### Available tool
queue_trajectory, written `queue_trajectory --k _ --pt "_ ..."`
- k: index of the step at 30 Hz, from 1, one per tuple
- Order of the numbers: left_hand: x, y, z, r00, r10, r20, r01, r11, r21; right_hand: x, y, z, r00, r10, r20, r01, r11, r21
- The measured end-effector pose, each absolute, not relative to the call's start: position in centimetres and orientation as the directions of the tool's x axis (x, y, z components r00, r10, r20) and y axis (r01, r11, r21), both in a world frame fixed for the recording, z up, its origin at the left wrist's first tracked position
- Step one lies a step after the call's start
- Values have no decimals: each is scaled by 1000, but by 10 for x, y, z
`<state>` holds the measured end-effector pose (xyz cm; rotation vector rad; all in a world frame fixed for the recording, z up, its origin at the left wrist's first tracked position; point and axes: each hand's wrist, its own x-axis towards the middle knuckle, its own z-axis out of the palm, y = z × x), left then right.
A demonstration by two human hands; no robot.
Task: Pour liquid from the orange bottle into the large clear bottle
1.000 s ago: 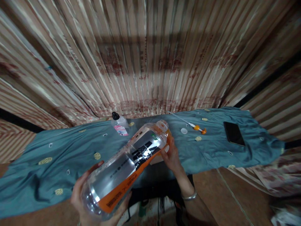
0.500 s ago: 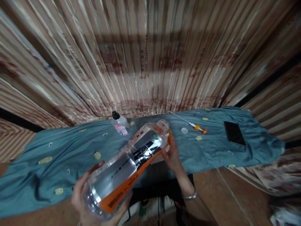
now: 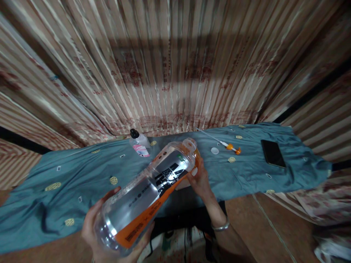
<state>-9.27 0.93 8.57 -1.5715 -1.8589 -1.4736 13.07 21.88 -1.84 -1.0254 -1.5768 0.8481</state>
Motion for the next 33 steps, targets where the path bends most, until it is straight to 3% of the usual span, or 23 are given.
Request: queue_trajectory --k 8,24,33 --pt "-99 7 78 -329 549 768 866 -148 477 131 220 -17 -112 922 370 199 386 -901" --pt "-97 8 83 -415 536 735 809 -152 568 131 220 -18 -110 928 356 217 372 -903" --pt "-101 3 80 -342 572 746 855 -139 499 131 220 -15 -107 940 324 171 339 -925"
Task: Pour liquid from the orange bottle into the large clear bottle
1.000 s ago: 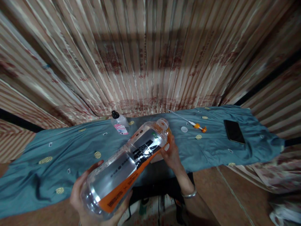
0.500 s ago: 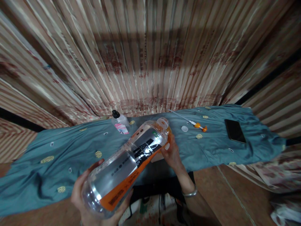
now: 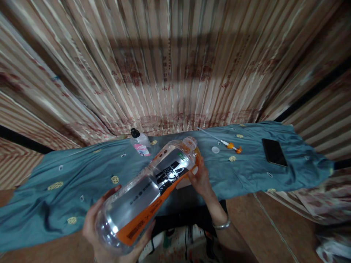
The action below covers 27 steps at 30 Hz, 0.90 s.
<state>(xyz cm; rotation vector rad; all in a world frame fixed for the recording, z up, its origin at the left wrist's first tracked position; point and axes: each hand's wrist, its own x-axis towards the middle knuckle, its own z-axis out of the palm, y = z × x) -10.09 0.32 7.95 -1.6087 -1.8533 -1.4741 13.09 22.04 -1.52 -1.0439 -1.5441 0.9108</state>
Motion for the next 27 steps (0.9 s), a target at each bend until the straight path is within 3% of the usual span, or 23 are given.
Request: queue_trajectory --k 27 --pt "-90 7 84 -398 546 737 835 -117 538 130 221 -18 -91 939 332 158 343 -926"
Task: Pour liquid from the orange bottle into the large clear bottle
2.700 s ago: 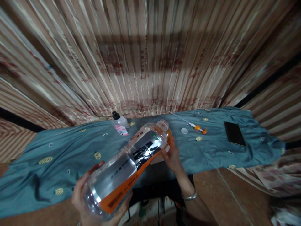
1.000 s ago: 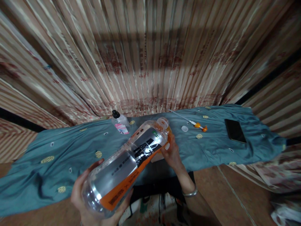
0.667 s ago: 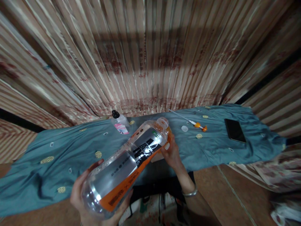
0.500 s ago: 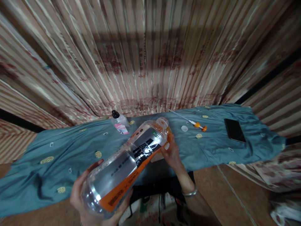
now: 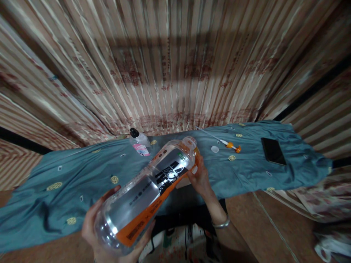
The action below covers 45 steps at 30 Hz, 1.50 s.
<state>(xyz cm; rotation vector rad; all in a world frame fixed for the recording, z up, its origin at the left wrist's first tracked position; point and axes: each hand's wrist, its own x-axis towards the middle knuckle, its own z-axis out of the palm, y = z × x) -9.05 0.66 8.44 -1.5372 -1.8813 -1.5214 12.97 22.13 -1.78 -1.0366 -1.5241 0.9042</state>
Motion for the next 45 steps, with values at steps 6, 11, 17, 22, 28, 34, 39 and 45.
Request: queue_trajectory --k 6,11,17,22,28,34,39,45 --pt "-94 1 78 -410 574 709 813 -122 570 131 221 -19 -104 943 317 173 331 -928" --pt "-100 0 70 -417 570 708 790 -159 593 132 221 -18 -112 940 321 187 337 -923" --pt "-91 9 73 -476 492 729 778 -150 610 131 219 -17 -108 934 341 195 357 -914" --pt "-86 15 75 -456 474 753 793 -167 585 132 220 -19 -112 927 359 211 375 -903" --pt "-90 8 77 -401 577 712 811 -138 569 133 219 -15 -122 925 361 207 379 -902" --pt "-83 17 83 -424 440 792 838 -141 527 131 219 -13 -121 911 393 199 411 -890" --pt "-82 18 81 -428 480 766 843 -94 530 131 220 -18 -120 891 438 198 454 -869" --pt "-81 22 77 -422 428 799 843 -140 520 132 219 -22 -124 901 415 211 433 -876"
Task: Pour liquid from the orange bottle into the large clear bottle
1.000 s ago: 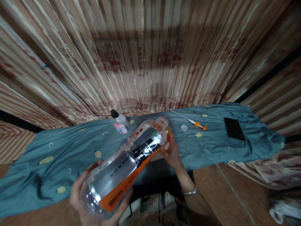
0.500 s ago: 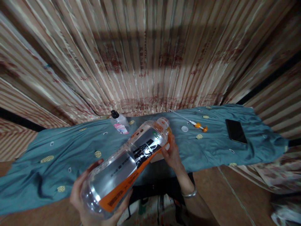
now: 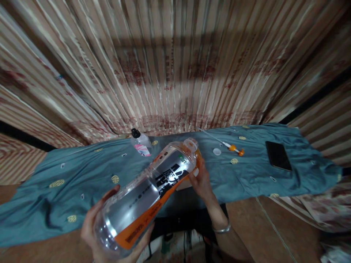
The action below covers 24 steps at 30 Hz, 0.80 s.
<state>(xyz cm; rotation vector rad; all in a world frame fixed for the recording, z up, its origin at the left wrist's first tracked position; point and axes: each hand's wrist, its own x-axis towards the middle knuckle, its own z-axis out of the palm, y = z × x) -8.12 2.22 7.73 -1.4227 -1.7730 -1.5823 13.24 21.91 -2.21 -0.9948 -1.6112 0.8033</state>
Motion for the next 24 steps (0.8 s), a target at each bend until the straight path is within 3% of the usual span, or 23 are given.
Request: queue_trajectory --k 9,24 --pt "-81 24 82 -414 408 814 856 -130 501 132 220 -27 -114 896 429 238 444 -864" --pt "-85 15 78 -445 495 746 810 -133 571 133 220 -23 -114 894 434 237 449 -862"
